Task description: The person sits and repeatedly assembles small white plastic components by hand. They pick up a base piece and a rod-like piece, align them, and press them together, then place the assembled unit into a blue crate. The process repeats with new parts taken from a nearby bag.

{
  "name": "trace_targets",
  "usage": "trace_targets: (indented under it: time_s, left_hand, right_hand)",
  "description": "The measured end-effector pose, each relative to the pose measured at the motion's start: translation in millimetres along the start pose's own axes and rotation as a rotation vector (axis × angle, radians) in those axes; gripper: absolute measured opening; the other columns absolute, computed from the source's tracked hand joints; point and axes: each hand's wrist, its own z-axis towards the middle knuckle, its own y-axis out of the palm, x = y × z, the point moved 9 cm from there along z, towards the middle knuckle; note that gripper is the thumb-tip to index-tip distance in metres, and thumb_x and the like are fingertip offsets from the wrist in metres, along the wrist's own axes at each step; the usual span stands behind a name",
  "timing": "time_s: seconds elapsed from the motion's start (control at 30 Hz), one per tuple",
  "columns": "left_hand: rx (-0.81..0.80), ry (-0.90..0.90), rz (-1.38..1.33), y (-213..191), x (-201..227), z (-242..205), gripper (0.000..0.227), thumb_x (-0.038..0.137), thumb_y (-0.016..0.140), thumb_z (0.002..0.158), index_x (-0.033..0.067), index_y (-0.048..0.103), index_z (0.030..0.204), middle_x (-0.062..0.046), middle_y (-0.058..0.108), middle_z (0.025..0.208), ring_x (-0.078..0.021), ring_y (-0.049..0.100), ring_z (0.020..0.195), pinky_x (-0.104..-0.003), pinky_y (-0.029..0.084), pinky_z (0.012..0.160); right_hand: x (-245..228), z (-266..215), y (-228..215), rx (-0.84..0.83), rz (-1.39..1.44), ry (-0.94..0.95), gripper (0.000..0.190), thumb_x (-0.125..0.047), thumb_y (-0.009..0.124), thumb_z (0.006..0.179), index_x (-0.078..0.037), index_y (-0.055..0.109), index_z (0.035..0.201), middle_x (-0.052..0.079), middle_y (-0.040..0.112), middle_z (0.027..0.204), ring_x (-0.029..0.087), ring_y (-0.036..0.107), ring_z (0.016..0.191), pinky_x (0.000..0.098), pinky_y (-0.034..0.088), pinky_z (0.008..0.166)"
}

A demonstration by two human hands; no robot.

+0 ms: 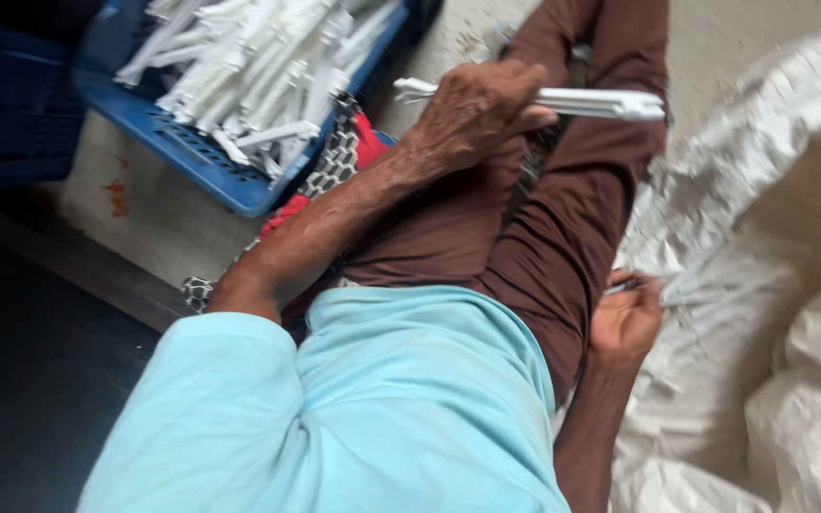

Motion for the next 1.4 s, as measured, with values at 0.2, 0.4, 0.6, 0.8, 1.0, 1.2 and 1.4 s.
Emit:
trace_targets:
  time_s: [0.2, 0.4, 0.6, 0.8, 1.0, 1.2, 1.4]
  left_hand:
    - [0.145, -0.200, 0.166, -63, -120, -68, 0.035, 0.039, 0.051, 0.115, 0.0062, 0.064, 0.112, -0.006, 0.067, 0.087, -0.0154, 0.065, 0.072, -0.029, 0.055, 0.056]
    - [0.259, -0.265, -0.008, -164, -210, -131, 0.031, 0.020, 0.067, 0.117, -0.0024, 0.063, 0.138, -0.024, 0.065, 0.116, -0.0419, 0.057, 0.106, -0.054, 0.045, 0.094]
    - [0.057, -0.377, 0.116, -161, -142, -88, 0.042, 0.023, 0.069, 0.124, -0.0007, 0.051, 0.155, -0.020, 0.057, 0.151, -0.0394, 0.056, 0.141, -0.049, 0.044, 0.121]
    - [-0.084, -0.347, -0.392, -65, -70, -2, 0.062, 0.040, 0.066, 0.115, 0.0059, 0.039, 0.160, -0.019, 0.045, 0.162, -0.0332, 0.043, 0.154, -0.048, 0.035, 0.130]
    - [-0.418, -0.173, -0.137, 30, -30, 27, 0.081, 0.046, 0.080, 0.102, 0.0100, 0.039, 0.163, -0.026, 0.023, 0.169, -0.0460, 0.017, 0.157, -0.057, 0.023, 0.130]
    - [-0.511, -0.201, -0.091, 43, -39, 37, 0.075, 0.034, 0.092, 0.105, 0.0072, 0.048, 0.160, -0.020, 0.029, 0.167, -0.0412, 0.021, 0.158, -0.053, 0.022, 0.133]
    - [-0.477, -0.292, -0.250, 36, -37, 45, 0.062, 0.022, 0.083, 0.105, 0.0022, 0.051, 0.153, -0.018, 0.030, 0.163, -0.0378, 0.030, 0.156, -0.048, 0.033, 0.130]
  right_hand:
    - [15, -6, 10, 0.007, -0.042, -0.018, 0.035, -0.037, 0.059, 0.111, -0.005, 0.063, 0.099, 0.010, 0.062, 0.093, 0.022, 0.056, 0.090, 0.0365, 0.049, 0.090]
    - [20, -4, 15, -0.072, 0.083, 0.021, 0.025, -0.029, 0.066, 0.108, -0.010, 0.061, 0.092, 0.005, 0.057, 0.086, 0.022, 0.052, 0.084, 0.0353, 0.042, 0.078]
    - [3, -16, 1, 0.201, -0.116, -0.192, 0.010, -0.015, 0.068, 0.098, -0.015, 0.060, 0.092, -0.002, 0.056, 0.081, 0.017, 0.057, 0.071, 0.0337, 0.042, 0.067]
    - [3, 7, 48, 0.319, -0.730, -0.204, 0.008, -0.016, 0.068, 0.096, -0.008, 0.069, 0.093, -0.001, 0.063, 0.073, 0.004, 0.048, 0.052, 0.0199, 0.033, 0.044]
    - [26, 74, 75, 0.114, -1.325, -0.320, 0.014, -0.013, 0.068, 0.099, 0.000, 0.072, 0.095, 0.005, 0.066, 0.075, 0.005, 0.054, 0.060, 0.0212, 0.042, 0.055]
    - [13, 72, 87, -0.041, -1.067, -0.287, 0.013, -0.011, 0.064, 0.102, 0.001, 0.070, 0.103, 0.002, 0.068, 0.085, 0.005, 0.057, 0.067, 0.0217, 0.047, 0.059]
    - [-111, -6, -38, 0.581, -0.794, -0.493, 0.012, -0.012, 0.066, 0.104, -0.002, 0.071, 0.106, 0.003, 0.068, 0.085, 0.006, 0.048, 0.063, 0.0221, 0.036, 0.055]
